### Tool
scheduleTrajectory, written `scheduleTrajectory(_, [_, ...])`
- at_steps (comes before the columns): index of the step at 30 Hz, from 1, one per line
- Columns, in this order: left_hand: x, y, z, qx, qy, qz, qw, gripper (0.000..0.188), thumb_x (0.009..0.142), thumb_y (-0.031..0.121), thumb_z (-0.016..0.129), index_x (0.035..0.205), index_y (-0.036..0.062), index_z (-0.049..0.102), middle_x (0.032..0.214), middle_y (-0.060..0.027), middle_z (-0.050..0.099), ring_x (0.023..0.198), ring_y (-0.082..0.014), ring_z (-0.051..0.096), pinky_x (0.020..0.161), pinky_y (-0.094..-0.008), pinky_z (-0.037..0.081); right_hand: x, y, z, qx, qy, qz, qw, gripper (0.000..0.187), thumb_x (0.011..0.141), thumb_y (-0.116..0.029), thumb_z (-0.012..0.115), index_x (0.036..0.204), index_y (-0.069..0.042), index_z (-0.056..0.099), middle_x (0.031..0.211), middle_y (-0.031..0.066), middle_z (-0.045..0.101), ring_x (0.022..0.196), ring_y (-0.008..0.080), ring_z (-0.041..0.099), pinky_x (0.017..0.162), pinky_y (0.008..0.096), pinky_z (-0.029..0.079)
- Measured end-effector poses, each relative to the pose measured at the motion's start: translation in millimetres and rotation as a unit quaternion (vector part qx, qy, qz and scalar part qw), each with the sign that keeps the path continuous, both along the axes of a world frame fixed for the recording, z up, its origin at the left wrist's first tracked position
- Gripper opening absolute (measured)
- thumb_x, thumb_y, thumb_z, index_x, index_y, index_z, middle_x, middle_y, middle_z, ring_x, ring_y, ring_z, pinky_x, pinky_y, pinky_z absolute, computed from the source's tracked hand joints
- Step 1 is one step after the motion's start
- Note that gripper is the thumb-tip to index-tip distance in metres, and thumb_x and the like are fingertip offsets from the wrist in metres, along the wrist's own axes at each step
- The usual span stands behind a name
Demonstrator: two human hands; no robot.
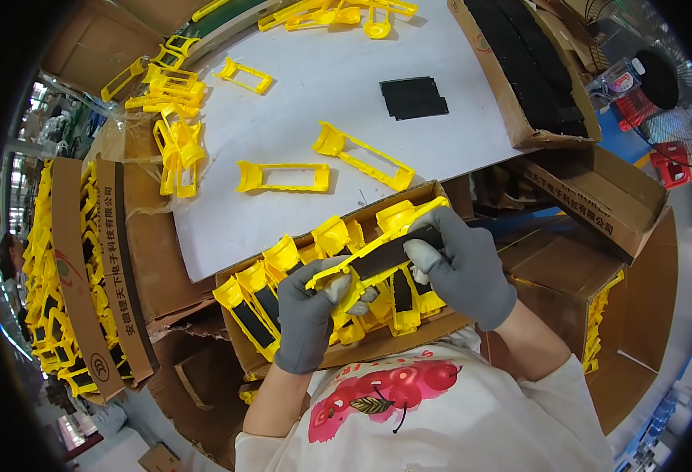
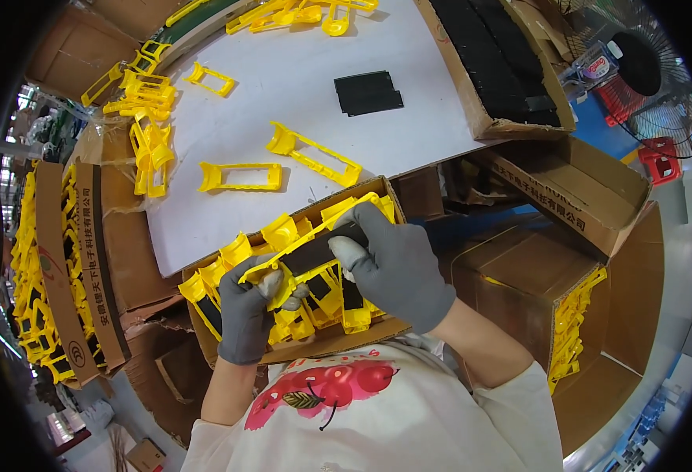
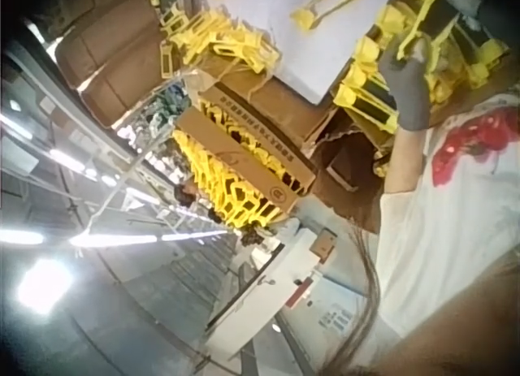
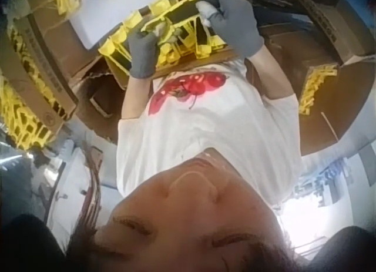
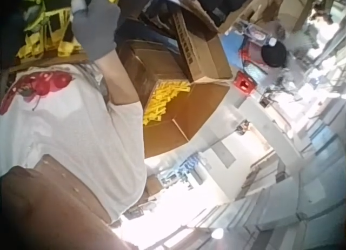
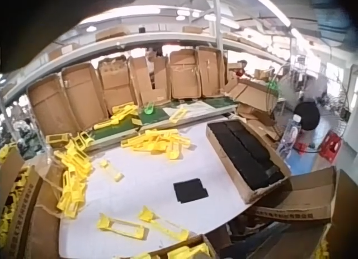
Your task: Assembling black components into yellow plastic housings on a production line.
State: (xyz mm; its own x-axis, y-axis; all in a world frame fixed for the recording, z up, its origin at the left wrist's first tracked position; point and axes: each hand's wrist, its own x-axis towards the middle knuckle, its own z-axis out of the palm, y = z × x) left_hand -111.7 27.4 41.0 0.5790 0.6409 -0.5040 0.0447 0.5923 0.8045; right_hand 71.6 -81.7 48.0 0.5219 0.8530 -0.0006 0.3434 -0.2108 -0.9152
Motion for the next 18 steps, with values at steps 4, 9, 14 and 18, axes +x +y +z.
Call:
scheduleTrajectory(4, [7.9, -3.8, 1.6, 0.027, 0.0, -0.015, 1.0, 0.027, 0.086, -0.001, 0.061, 0.112, -0.0065, 0.064, 0.092, -0.0099, 0.066, 0.074, -0.0146, 0.065, 0.064, -0.0257, 0.056, 1.8, -3.3, -11.1, -0.033, -0.04, 0.013, 0.999, 0.026, 0.088, -0.028, 0.067, 0.098, -0.007, 0.057, 0.073, 0.0107, 0.067, 0.064, 0.0306, 0.067, 0.055, 0.0347, 0.052])
scheduleTrajectory(9, [5.7, -3.5, 16.3, 0.053, 0.05, -0.03, 0.997, 0.025, 0.086, -0.001, 0.062, 0.11, -0.0064, 0.063, 0.088, -0.0121, 0.066, 0.069, -0.0165, 0.066, 0.059, -0.0252, 0.054, -0.3, -9.4, 5.8, -0.154, -0.214, 0.005, 0.965, 0.04, 0.081, -0.03, 0.076, 0.104, -0.004, 0.057, 0.071, 0.0088, 0.062, 0.06, 0.0198, 0.063, 0.057, 0.0264, 0.05])
scheduleTrajectory(14, [-17.5, -1.0, 8.5, 0.09, 0.038, -0.126, 0.987, 0.022, 0.086, -0.002, 0.065, 0.107, -0.0077, 0.063, 0.086, -0.0125, 0.067, 0.07, -0.017, 0.067, 0.058, -0.0236, 0.055, 10.8, -21.4, -15.9, 0.007, -0.048, 0.074, 0.996, 0.05, 0.077, -0.039, 0.076, 0.117, -0.013, 0.059, 0.085, 0.007, 0.064, 0.073, 0.0228, 0.065, 0.061, 0.0343, 0.051])
scheduleTrajectory(18, [-26.9, -6.4, 7.5, 0.066, 0.088, -0.154, 0.982, 0.02, 0.085, -0.003, 0.066, 0.105, -0.0058, 0.066, 0.085, -0.0113, 0.069, 0.068, -0.0149, 0.067, 0.057, -0.0228, 0.054, -10.4, -39.9, -25.5, -0.077, -0.037, 0.114, 0.99, 0.02, 0.08, -0.02, 0.076, 0.091, -0.007, 0.067, 0.074, 0.0076, 0.067, 0.063, 0.0209, 0.066, 0.059, 0.0273, 0.051])
